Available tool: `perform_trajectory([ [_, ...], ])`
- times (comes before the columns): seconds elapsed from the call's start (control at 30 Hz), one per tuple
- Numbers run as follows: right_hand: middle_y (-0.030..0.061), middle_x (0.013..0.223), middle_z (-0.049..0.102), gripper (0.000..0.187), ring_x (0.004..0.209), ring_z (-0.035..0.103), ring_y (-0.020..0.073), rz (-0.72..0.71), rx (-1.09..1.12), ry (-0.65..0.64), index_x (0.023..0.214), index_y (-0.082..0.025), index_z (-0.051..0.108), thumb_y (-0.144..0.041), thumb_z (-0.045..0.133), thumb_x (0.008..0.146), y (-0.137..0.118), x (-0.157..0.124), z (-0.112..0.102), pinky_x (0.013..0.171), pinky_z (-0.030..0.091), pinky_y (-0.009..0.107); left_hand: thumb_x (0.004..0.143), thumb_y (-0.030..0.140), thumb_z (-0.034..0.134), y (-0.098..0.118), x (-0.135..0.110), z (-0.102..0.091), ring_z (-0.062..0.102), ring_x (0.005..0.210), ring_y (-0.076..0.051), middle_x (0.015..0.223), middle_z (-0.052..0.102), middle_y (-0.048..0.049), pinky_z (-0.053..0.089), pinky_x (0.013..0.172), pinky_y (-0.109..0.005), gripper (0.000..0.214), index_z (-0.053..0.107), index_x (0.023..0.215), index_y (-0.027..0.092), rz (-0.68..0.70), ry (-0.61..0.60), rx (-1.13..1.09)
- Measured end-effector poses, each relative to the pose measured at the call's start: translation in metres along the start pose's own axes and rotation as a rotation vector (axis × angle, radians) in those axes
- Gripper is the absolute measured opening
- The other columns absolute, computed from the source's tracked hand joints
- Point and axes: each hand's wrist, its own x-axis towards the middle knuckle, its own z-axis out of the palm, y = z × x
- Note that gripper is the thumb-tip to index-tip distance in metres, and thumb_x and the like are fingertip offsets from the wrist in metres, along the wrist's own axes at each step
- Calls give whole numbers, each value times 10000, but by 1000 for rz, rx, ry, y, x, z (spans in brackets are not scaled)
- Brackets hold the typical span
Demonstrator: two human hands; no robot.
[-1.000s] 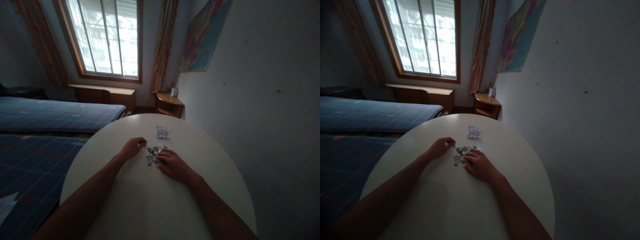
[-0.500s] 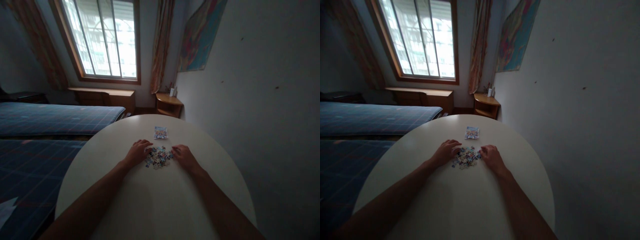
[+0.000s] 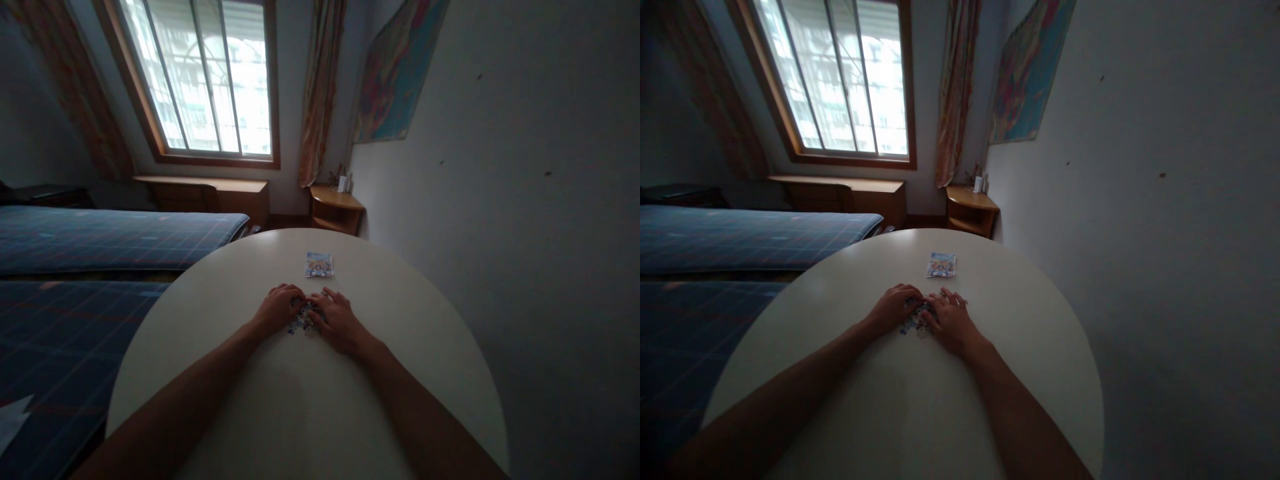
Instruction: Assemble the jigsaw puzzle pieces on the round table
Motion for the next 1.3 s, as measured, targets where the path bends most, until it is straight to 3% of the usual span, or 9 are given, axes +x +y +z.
perform_trajectory([
  [0.37, 58, 1433, 552, 376, 1418, 342, 296, -73, 0, 50, 1314, -252, 598, -380, 525, 969, 5, -5, -3, 1173, 216, 519, 931, 266, 593, -2, 3, 5, 633, 1028, -200, 1082, 721, -22, 451, 969, -332, 183, 730, 1052, 261, 17, -13, -4],
  [0.63, 33, 1223, 692, 152, 1307, 480, 270, -151, 50, 163, 1010, -269, 728, -270, 690, 863, 12, -7, 3, 1121, 287, 487, 915, 230, 602, 9, 5, -2, 620, 1027, -211, 1065, 728, -36, 443, 966, -352, 158, 750, 967, 237, 33, -31, 46],
  [0.8, 30, 1080, 741, 94, 1214, 557, 236, -168, 36, 168, 949, -263, 731, -275, 652, 901, 9, -6, 0, 1100, 312, 440, 907, 195, 609, 18, 6, -8, 614, 1029, -228, 1021, 747, -30, 434, 977, -373, 144, 745, 921, 238, 54, -63, 76],
  [1.07, 60, 1009, 743, 194, 1001, 633, 205, 20, -144, 271, 917, -214, 720, -304, 554, 964, 10, 1, -11, 962, 411, 330, 926, 216, 612, 13, 6, -4, 627, 1002, -208, 1017, 739, -25, 455, 948, -337, 121, 725, 949, 251, 29, -32, 73],
  [1.3, 128, 964, 724, 243, 933, 629, 264, 286, -299, 354, 895, -157, 710, -295, 518, 952, 46, -9, -39, 862, 433, 382, 959, 260, 568, -1, 3, -8, 642, 974, -200, 1011, 720, -30, 489, 865, -303, 145, 709, 991, 241, -144, 79, 77],
])
